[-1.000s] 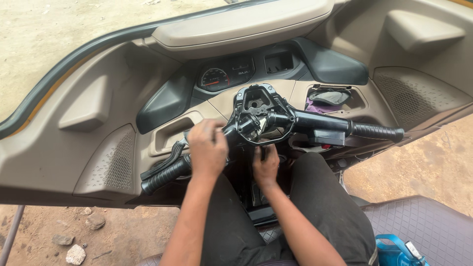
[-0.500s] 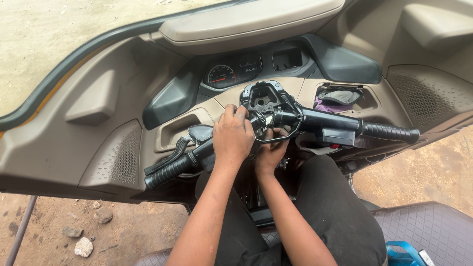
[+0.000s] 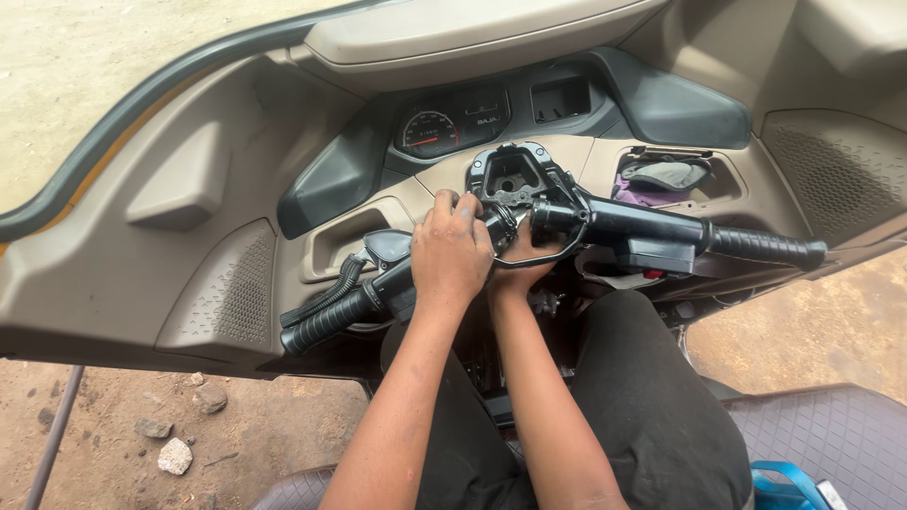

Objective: The person cleans the internal dashboard and handlebar components of an auto-rickshaw using a black cloth.

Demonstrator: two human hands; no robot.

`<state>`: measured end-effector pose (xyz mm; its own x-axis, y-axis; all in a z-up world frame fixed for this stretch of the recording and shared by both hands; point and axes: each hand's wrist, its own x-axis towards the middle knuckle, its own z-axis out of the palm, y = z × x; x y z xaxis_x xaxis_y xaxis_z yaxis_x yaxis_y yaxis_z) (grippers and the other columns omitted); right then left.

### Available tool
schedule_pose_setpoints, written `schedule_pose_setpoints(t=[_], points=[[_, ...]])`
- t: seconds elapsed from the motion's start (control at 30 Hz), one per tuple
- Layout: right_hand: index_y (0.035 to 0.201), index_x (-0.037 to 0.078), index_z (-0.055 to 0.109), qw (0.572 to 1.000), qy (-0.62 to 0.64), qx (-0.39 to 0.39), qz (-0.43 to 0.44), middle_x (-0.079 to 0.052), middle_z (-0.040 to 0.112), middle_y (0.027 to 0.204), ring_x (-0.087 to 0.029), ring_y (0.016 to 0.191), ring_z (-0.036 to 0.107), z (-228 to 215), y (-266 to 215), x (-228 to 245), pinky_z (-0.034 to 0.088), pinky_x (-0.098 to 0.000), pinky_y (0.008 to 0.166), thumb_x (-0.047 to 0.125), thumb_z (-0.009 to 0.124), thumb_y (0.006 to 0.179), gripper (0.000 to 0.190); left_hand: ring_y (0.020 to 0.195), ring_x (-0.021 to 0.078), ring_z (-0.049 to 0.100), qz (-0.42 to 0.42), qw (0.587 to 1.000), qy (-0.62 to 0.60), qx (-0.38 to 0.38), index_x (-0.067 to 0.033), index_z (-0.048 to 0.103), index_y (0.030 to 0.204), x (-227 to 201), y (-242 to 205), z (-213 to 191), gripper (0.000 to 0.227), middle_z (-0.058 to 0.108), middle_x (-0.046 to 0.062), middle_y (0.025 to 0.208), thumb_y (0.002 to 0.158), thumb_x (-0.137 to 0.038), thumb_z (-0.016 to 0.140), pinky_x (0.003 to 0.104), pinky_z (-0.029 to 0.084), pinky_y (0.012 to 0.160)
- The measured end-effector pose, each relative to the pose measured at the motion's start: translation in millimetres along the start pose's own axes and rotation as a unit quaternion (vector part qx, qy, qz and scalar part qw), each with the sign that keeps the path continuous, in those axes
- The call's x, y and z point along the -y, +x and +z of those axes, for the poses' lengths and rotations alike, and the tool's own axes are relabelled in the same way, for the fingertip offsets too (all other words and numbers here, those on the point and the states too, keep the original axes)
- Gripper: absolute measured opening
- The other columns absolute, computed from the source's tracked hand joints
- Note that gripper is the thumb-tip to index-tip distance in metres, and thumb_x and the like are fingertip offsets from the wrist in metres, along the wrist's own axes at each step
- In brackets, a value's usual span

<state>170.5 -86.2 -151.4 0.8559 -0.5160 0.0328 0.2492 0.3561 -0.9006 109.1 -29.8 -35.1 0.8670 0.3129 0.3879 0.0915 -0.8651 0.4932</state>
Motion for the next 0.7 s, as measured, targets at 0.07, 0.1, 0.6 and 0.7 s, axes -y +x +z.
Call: schedule_pose_setpoints(t=[0.07, 0.1, 0.6, 0.7], points=[[0.115, -0.005, 0.06, 1.0, -0.003, 0.012, -0.025, -0.011, 0.069, 0.111, -0.018, 0.098, 0.066, 3.6, -0.5, 2.0, 0.053, -0.0337, 0.09, 0.014, 0.07, 0.096, 0.029, 0.097, 0.03, 0.065, 0.001, 1.0, -0.003, 0.001, -0.0097, 0.066, 0.097, -0.4, 1.4, 0.0, 0.012, 0.061, 0.01, 0.106, 0.088, -0.014, 0.058, 0.047, 0.048, 0.087], [0.114, -0.005, 0.061, 0.999, -0.005, 0.018, -0.037, -0.011, 0.07, 0.11, -0.019, 0.096, 0.067, 3.2, -1.2, 1.3, 0.054, -0.0344, 0.089, 0.014, 0.07, 0.096, 0.028, 0.097, 0.0302, 0.065, 0.001, 1.0, -0.005, 0.002, -0.0096, 0.066, 0.097, 0.6, 1.0, -0.3, 0.012, 0.061, 0.01, 0.106, 0.088, -0.014, 0.058, 0.046, 0.048, 0.087], [0.107, -0.004, 0.064, 0.99, -0.136, 0.023, -0.033, -0.012, 0.07, 0.104, -0.02, 0.095, 0.065, -16.0, 0.7, -13.9, 0.052, -0.0345, 0.089, 0.01, 0.07, 0.098, 0.018, 0.096, 0.0312, 0.066, 0.006, 1.0, 0.003, -0.009, -0.0098, 0.066, 0.097, -0.4, 0.6, 0.4, 0.012, 0.061, 0.01, 0.104, 0.087, -0.014, 0.06, 0.047, 0.048, 0.086], [0.12, -0.004, 0.056, 0.997, 0.071, 0.018, 0.001, -0.01, 0.065, 0.113, -0.02, 0.099, 0.063, -2.7, -1.6, -9.9, 0.053, -0.0353, 0.091, 0.005, 0.069, 0.093, 0.032, 0.095, 0.0315, 0.066, 0.001, 1.0, -0.006, -0.003, -0.0089, 0.066, 0.096, 0.7, 0.4, -0.5, 0.012, 0.061, 0.011, 0.106, 0.087, -0.014, 0.06, 0.047, 0.048, 0.084]])
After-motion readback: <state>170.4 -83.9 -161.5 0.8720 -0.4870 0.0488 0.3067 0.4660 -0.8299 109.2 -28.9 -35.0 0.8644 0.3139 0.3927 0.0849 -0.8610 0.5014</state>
